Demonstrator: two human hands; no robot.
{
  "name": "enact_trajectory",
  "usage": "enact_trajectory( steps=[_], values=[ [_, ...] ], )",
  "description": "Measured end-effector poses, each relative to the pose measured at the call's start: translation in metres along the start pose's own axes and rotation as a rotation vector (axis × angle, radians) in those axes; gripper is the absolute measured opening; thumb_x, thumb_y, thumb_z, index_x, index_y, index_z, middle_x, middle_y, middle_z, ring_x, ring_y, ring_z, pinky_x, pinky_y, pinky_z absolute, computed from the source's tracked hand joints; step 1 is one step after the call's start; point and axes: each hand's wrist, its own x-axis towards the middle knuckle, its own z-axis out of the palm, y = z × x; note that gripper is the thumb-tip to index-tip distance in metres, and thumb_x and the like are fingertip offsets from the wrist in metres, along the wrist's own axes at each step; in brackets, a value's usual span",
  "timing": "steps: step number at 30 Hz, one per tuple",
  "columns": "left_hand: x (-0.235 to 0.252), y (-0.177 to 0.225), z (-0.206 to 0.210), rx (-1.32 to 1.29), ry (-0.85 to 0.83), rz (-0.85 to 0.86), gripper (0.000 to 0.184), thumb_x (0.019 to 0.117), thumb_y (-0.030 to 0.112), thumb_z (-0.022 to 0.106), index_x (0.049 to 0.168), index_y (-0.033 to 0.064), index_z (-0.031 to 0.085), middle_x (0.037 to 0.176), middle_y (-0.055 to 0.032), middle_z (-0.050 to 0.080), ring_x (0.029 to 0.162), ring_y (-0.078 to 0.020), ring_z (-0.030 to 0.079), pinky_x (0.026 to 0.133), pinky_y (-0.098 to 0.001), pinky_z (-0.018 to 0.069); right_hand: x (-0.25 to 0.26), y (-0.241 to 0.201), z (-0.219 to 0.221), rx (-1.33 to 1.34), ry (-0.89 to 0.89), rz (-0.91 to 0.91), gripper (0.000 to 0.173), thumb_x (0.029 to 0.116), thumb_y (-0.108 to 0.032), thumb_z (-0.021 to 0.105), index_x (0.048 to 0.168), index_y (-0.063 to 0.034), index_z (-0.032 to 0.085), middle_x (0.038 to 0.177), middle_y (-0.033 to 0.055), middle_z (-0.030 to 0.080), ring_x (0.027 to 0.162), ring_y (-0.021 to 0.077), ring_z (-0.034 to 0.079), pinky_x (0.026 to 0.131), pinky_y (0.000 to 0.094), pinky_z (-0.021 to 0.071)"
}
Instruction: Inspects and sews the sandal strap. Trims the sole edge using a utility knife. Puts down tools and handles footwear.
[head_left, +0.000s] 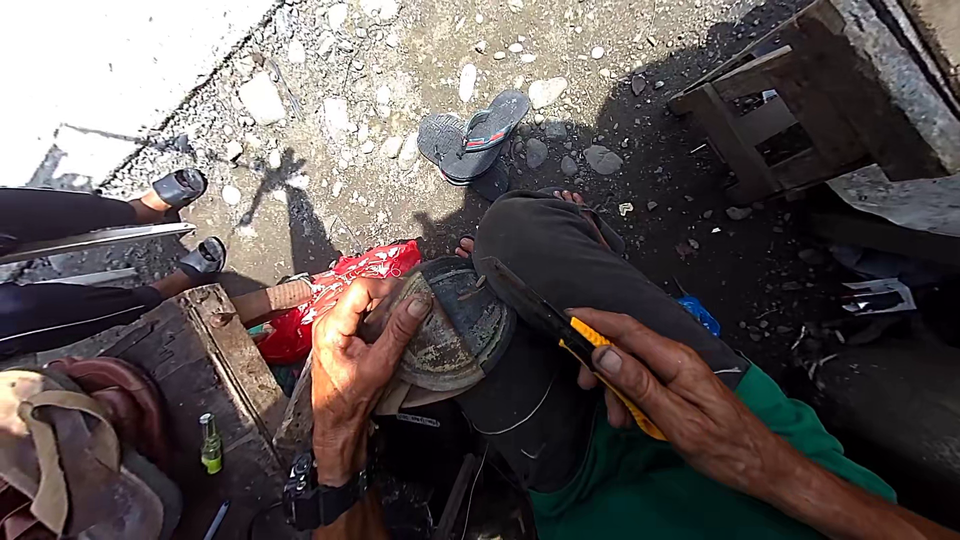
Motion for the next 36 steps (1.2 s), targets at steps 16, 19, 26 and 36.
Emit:
enact_trajectory(
  steps=[16,19,26,36],
  values=[
    [-0.004,-0.005,0.002,0.045,0.048,0.023,0.033,0.0918,0.047,0.073,0.099,0.0143,0.072,0.083,0.0094,0.069,0.074,0.0008,0.065,0.069,-0.0175,0.0548,0.102,-0.022,0.047,-0.854,0.007,-0.442,0.039,0.0934,-0.014,0.063,0.132,-0.0163,0.069,0.086,0.0044,0.071,0.066,0.0203,0.067,0.052,0.0386,0.0516],
    [-0.005,-0.007,0.001,0.069,0.056,0.016,0.034,0.0915,0.049,0.072,0.098,0.016,0.072,0.083,0.0095,0.07,0.075,0.0004,0.066,0.069,-0.0187,0.0553,0.102,-0.019,0.047,-0.888,0.009,-0.459,0.037,0.0936,-0.015,0.062,0.13,-0.0158,0.069,0.081,0.0041,0.07,0.063,0.0203,0.066,0.05,0.0382,0.0502],
    [-0.006,-0.008,0.002,0.093,0.058,0.007,0.036,0.0905,0.053,0.072,0.098,0.0176,0.073,0.083,0.0098,0.07,0.075,0.0006,0.066,0.068,-0.0194,0.056,0.108,-0.021,0.045,-0.741,0.021,-0.424,0.034,0.0957,-0.019,0.064,0.129,-0.0153,0.069,0.094,0.0028,0.073,0.076,0.0152,0.069,0.06,0.0359,0.0556],
    [-0.009,-0.007,0.003,0.176,0.083,-0.014,0.044,0.0881,0.059,0.071,0.099,0.0166,0.074,0.085,0.0091,0.07,0.078,0.0014,0.065,0.071,-0.0213,0.0548,0.118,-0.023,0.05,-0.898,-0.021,-0.412,0.035,0.0943,-0.015,0.061,0.129,-0.0156,0.067,0.082,0.0045,0.068,0.064,0.0214,0.066,0.051,0.0409,0.0504]
  ],
)
